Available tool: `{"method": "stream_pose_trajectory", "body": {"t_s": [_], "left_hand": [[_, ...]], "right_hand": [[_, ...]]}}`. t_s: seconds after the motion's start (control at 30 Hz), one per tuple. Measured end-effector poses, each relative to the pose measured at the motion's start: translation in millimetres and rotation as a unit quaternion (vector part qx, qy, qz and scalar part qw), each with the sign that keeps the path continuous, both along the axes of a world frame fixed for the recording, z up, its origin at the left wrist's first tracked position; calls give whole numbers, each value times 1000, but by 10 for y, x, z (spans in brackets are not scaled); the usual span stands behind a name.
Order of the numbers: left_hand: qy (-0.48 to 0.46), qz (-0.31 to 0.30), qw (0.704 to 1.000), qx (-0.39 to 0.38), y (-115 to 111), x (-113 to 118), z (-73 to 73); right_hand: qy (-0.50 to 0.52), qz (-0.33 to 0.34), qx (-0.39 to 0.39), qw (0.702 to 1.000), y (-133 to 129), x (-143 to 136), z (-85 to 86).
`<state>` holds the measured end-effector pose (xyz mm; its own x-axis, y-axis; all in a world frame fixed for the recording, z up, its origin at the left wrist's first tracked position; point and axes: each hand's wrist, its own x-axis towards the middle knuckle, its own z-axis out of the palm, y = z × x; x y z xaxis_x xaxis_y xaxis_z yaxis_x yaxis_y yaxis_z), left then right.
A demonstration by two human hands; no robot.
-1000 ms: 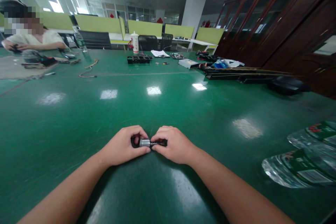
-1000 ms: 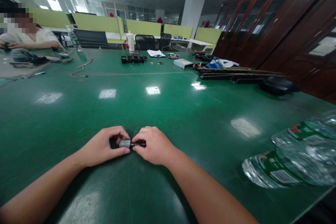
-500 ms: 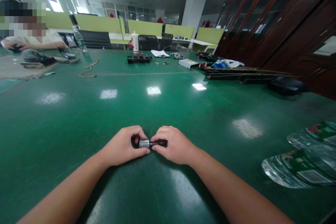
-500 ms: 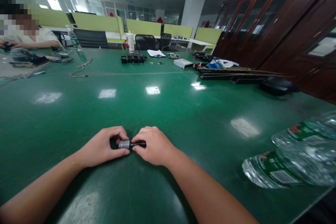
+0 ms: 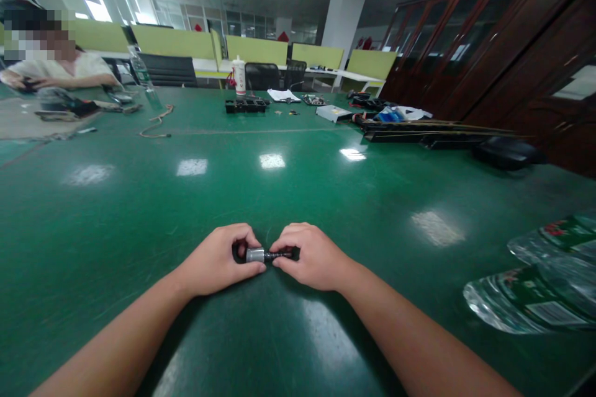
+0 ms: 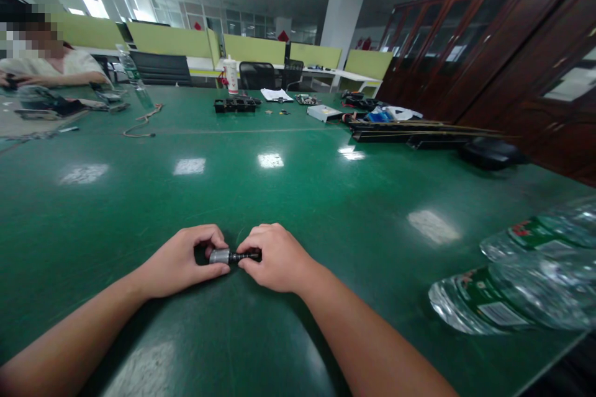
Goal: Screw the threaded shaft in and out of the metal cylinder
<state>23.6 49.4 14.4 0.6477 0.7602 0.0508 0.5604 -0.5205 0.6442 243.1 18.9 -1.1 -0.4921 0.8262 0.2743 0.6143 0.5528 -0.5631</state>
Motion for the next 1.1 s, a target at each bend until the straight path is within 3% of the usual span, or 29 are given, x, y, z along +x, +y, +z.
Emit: {"method": "stream_pose_trajectory", "body": {"t_s": [0.33,0.8,1.1], "left_hand": [[-7,5,1000,-6,-1,-5,-11],[4,10,1000,-16,4,-6,-4],[5,14,1000,-16,0,1,2]], "right_hand": [[-9,-3,-16,1000,29,79,42],[22,-81,-83,993,124,387,84],[23,-43,-86,995,97,342,77]]}}
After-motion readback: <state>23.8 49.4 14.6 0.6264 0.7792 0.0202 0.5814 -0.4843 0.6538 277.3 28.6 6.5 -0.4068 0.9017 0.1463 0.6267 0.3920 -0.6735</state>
